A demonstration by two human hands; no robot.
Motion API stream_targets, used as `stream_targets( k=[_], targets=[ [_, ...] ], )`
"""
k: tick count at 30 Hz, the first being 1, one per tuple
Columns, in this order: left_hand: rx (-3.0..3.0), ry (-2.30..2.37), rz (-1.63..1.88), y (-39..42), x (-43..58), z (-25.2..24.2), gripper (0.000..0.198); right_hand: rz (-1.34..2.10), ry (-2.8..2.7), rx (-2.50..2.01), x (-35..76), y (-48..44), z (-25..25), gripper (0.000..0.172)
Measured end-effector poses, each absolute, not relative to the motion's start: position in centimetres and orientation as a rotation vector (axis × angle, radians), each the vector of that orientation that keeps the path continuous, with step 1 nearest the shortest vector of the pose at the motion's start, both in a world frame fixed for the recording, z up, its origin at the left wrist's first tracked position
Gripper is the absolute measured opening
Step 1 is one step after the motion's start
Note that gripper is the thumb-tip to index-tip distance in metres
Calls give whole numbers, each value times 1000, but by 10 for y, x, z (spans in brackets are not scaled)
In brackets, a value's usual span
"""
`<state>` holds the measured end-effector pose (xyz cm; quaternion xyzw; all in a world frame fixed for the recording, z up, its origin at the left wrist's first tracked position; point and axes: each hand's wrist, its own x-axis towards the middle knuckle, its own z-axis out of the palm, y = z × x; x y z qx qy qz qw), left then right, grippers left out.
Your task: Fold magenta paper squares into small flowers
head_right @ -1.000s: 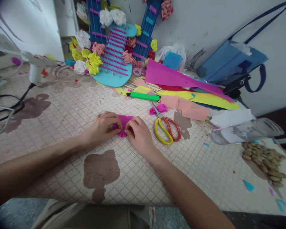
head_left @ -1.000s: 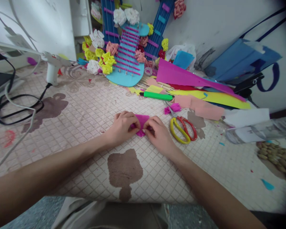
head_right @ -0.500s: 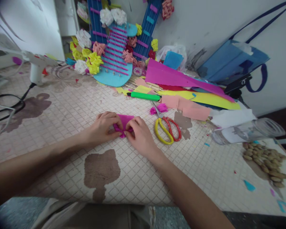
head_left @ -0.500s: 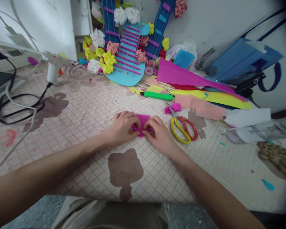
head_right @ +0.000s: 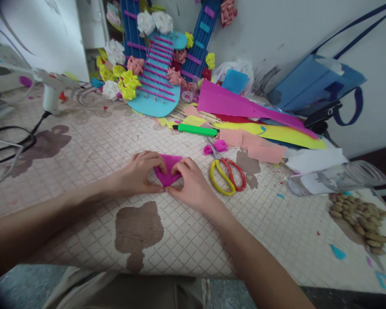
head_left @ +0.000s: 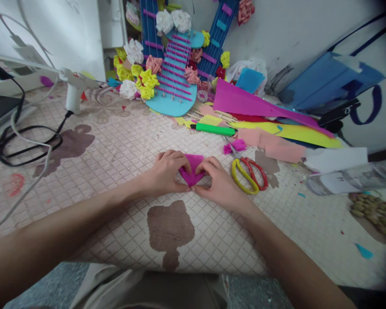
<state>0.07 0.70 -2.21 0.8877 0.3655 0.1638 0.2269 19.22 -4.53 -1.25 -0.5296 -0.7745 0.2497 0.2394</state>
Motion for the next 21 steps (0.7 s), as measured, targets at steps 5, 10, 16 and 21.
stream_targets(
  k=[5,10,16,21],
  targets=[
    [2392,972,440,9,-1,-18,37,751,-2143,-1376,201,-42,-15,29],
    [2341,900,427,14,-6,-15,29,854,-2119,-1347,211,-38,-18,26],
    [2351,884,479,17,-5,-18,11,859,-2072,-1312,208,-37,-19,9],
    [2385,1020,532,10,2,-19,7,748,-2025,-1354,198,-40,-22,10]
  ],
)
